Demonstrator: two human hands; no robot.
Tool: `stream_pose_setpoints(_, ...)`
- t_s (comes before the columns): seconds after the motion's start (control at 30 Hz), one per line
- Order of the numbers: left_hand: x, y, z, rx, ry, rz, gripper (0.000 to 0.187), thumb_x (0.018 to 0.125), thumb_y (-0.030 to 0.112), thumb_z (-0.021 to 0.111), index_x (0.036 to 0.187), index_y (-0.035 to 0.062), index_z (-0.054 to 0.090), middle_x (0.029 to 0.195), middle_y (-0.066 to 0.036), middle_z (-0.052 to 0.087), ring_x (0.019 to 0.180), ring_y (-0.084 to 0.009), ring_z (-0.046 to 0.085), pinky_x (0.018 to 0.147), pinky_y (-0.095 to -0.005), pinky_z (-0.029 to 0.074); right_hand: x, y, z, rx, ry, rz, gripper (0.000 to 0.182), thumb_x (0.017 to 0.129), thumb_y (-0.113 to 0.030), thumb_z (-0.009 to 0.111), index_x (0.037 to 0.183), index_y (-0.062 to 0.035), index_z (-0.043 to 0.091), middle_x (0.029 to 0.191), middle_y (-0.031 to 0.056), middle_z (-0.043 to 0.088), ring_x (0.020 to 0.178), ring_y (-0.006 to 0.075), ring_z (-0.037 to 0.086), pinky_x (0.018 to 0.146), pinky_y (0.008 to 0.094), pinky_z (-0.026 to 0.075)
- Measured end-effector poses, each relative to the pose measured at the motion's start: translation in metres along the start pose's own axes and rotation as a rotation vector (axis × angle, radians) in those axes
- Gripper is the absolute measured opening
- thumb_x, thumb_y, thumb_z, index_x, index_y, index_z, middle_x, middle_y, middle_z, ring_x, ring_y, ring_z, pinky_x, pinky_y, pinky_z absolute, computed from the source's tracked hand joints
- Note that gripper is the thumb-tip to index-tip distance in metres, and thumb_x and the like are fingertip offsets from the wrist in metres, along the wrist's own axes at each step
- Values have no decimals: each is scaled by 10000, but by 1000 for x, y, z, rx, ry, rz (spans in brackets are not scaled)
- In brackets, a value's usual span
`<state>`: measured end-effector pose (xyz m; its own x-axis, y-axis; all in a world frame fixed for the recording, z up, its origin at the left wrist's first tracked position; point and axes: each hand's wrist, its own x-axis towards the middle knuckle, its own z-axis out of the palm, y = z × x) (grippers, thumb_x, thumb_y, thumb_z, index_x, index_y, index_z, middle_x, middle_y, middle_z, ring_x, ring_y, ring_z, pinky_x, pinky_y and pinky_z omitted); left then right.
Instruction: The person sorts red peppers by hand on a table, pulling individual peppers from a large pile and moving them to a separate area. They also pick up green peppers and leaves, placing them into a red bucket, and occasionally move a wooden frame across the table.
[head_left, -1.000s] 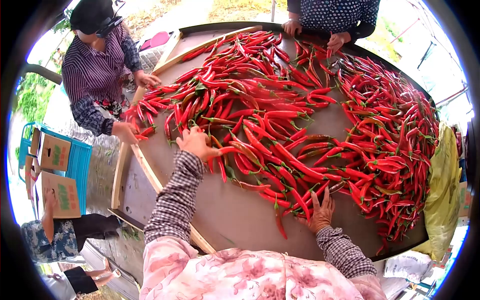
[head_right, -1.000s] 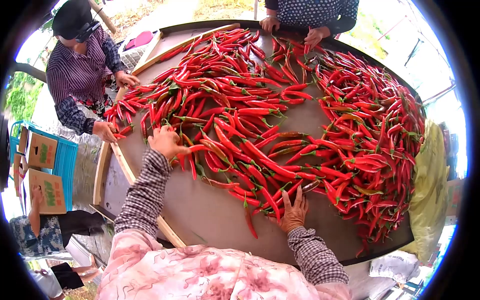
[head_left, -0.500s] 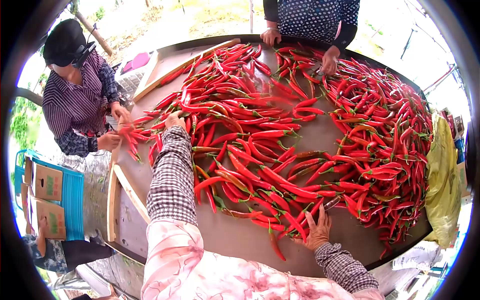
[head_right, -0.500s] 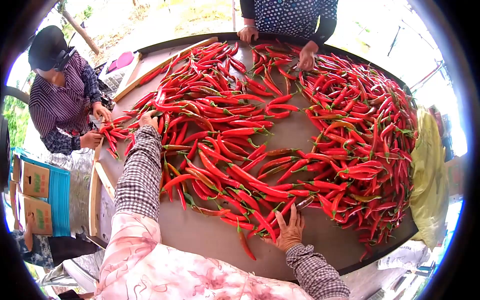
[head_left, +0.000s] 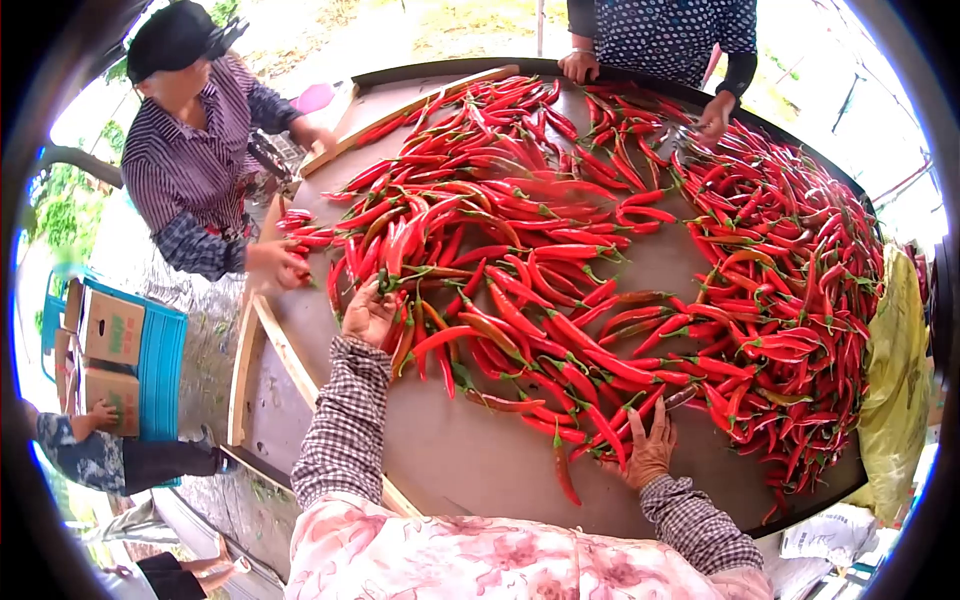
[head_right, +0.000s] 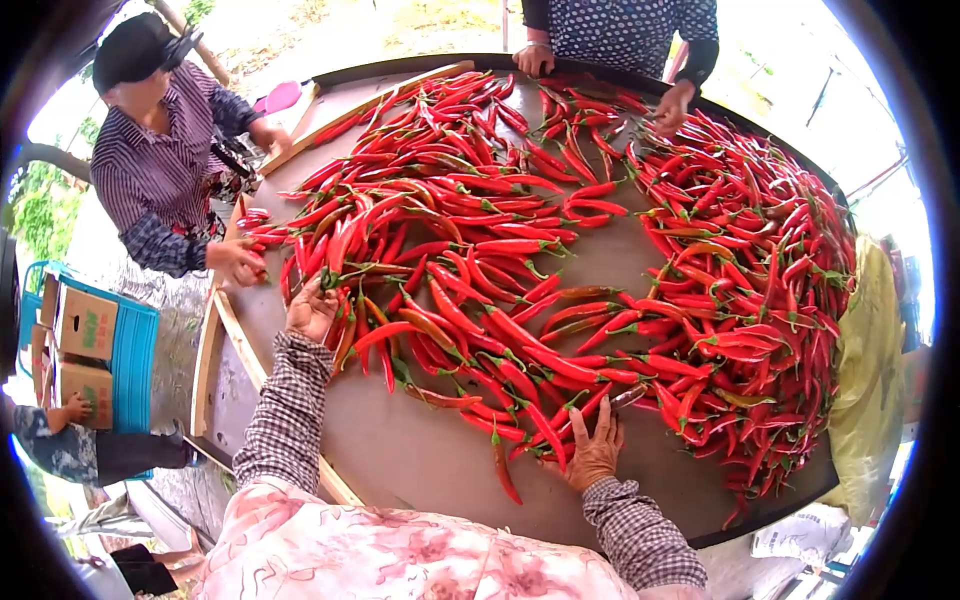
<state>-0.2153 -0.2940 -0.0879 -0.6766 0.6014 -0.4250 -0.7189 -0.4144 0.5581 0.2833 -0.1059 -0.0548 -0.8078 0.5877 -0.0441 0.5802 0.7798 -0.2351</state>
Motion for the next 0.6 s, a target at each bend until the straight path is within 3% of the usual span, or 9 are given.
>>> stream_pose_setpoints(0.07,-18,-16,10,-128,84,-25,269,843,102,612,1096,53,533,868,-80,635,694,-163,587,570,-229,466,-4,2,4,-1,-1,1,1141,417,-459,855,1362,-237,256,1434,271,76,1250,470,243,976,597,237)
stream_pose_setpoints(0.13,-15,-29,-21,250,61,15,347,716,11,712,1032,22,568,845,-66,621,716,-177,601,608,-264,508,-1,3,7,10,19,-16,1138,424,-460,855,1362,-239,249,1435,269,72,1249,470,241,980,595,237)
stream_pose_setpoints(0.2,-66,-50,49,788,239,327,336,664,21,746,954,-9,579,834,-89,622,741,-177,617,631,-293,522,-2,2,2,8,-25,21,1129,425,-480,850,1354,-267,246,1434,266,76,1259,472,234,993,604,224)
stream_pose_setpoints(0.27,-46,-59,0,1290,279,597,358,634,36,759,938,-49,588,875,-131,631,792,-186,627,668,-304,528,-1,-3,0,19,-28,-12,1147,416,-446,863,1361,-267,240,1436,264,74,1260,469,235,1004,596,224)
stream_pose_setpoints(0.33,-48,-57,-10,1433,521,390,592,581,279,809,1012,-57,583,911,-187,642,776,-303,635,746,-366,498,-2,-1,1,-2,-33,34,1150,421,-445,861,1368,-265,234,1439,259,70,1263,467,231,1008,598,218)
stream_pose_setpoints(0.47,-60,-64,-7,1076,340,128,348,736,211,719,921,-74,644,799,-140,672,716,-197,637,696,-327,503,-3,-5,0,-16,37,3,1142,414,-387,868,1365,-223,259,1448,248,68,1245,443,264,1014,557,239)
stream_pose_setpoints(0.5,-71,-77,3,678,264,150,273,789,174,684,911,-68,650,753,-106,657,692,-163,619,645,-291,499,-5,-4,0,-25,41,-13,1142,414,-387,868,1365,-223,259,1448,248,68,1245,443,264,1014,557,239)
stream_pose_setpoints(0.53,-75,-82,1,758,267,180,235,805,173,681,872,-50,648,690,-70,617,603,-142,582,519,-261,457,-5,-5,1,-23,52,2,1127,416,-375,868,1362,-221,274,1449,246,79,1252,437,265,1018,555,237)
stream_pose_setpoints(0.6,-113,-76,30,773,254,-25,262,820,232,686,876,-17,626,633,-30,563,515,-110,514,418,-245,373,-3,-7,2,-26,58,-9,1113,419,-364,869,1358,-218,290,1450,244,89,1259,431,265,1023,553,235)
